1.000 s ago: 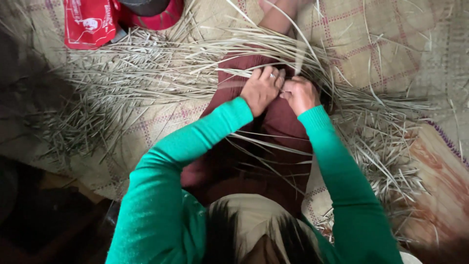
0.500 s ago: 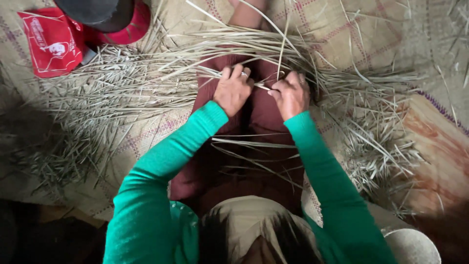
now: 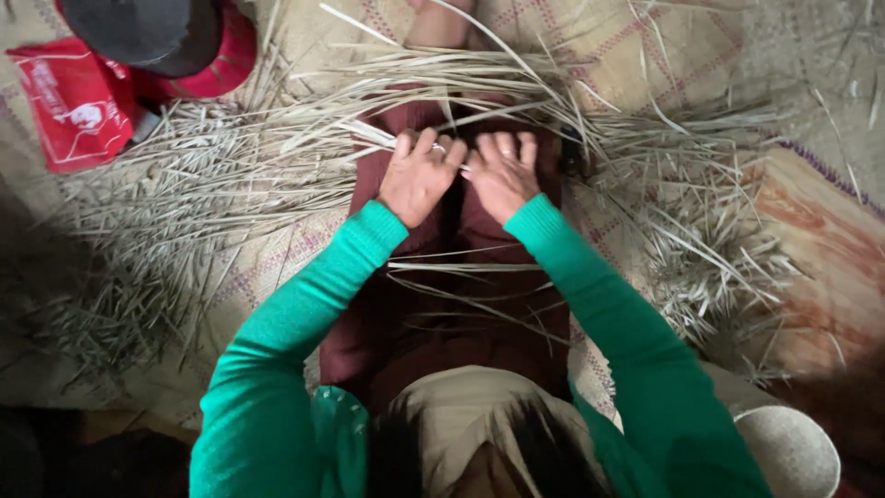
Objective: Weaving natural fiber strips together to create a mat or craft item.
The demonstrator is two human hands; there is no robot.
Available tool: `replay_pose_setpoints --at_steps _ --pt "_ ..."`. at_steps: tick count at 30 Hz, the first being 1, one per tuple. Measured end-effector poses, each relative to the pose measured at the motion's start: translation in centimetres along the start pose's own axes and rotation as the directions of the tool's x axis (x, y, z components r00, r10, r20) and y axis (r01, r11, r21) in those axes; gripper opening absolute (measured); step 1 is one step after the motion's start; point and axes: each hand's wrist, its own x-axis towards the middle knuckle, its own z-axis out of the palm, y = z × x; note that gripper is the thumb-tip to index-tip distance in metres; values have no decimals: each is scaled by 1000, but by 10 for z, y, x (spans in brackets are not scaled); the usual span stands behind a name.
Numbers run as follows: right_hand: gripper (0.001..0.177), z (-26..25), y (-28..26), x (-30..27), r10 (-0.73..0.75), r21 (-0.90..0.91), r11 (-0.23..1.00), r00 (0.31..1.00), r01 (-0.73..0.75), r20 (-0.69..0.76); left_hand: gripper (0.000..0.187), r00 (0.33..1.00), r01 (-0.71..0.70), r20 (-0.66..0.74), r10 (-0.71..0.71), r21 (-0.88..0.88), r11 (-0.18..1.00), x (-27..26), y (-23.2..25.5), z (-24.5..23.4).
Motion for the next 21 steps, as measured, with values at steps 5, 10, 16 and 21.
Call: replay_pose_setpoints --at_steps 5,10,16,21 --pt "17 15 9 5 -318 -130 943 945 306 -82 26 995 -93 38 91 67 993 2 0 -12" --pt "27 -40 -2 -16 -198 208 961 978 182 60 15 982 -172 85 168 37 984 -12 -26 22" --pt "25 -62 18 -30 47 151 984 959 -92 280 43 976 -125 184 120 15 992 -12 -38 6" --pt "28 -73 46 -36 362 -186 931 867 -315 343 57 986 -18 162 30 -74 997 -4 -42 -7"
